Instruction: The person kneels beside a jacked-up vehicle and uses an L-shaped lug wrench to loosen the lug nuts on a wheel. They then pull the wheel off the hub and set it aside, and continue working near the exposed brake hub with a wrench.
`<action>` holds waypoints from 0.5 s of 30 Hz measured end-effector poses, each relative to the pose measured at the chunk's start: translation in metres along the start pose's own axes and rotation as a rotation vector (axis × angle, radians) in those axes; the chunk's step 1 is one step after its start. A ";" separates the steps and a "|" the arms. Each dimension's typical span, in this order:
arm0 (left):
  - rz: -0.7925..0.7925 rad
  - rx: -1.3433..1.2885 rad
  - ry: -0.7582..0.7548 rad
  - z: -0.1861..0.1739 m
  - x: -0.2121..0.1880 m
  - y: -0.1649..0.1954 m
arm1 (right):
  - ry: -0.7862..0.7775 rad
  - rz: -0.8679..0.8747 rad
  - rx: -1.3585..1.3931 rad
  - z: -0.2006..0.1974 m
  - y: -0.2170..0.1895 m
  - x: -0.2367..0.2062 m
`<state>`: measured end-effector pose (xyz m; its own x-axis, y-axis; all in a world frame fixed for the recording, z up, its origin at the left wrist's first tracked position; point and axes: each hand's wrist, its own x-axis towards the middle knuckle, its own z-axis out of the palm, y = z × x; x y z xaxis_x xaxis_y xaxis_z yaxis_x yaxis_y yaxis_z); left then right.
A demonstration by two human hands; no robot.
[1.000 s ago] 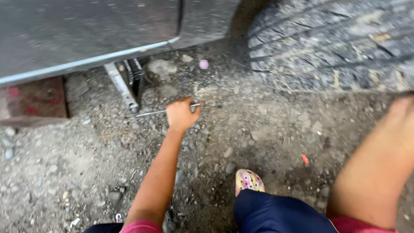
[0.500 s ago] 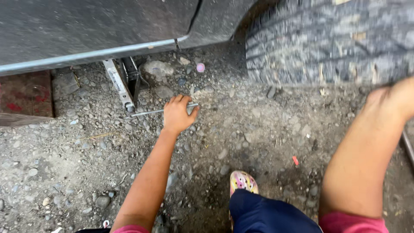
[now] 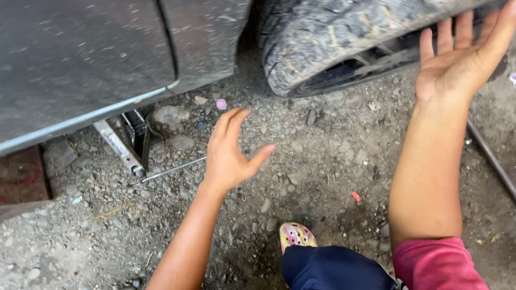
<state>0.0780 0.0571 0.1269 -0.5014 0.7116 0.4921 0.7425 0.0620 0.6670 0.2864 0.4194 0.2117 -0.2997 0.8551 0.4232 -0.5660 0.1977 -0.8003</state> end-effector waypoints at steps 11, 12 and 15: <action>0.339 0.184 0.280 0.080 0.170 0.076 | 0.189 0.117 -0.011 -0.097 0.057 0.037; 0.288 0.216 0.289 0.082 0.173 0.075 | 0.131 0.133 0.040 -0.107 0.070 0.045; 0.215 0.241 0.280 0.080 0.173 0.073 | -0.037 0.162 0.114 -0.126 0.100 0.061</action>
<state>0.0810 0.2402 0.2163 -0.4006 0.5106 0.7608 0.9092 0.1187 0.3991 0.3082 0.5521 0.1035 -0.4204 0.8529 0.3095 -0.5907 0.0017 -0.8069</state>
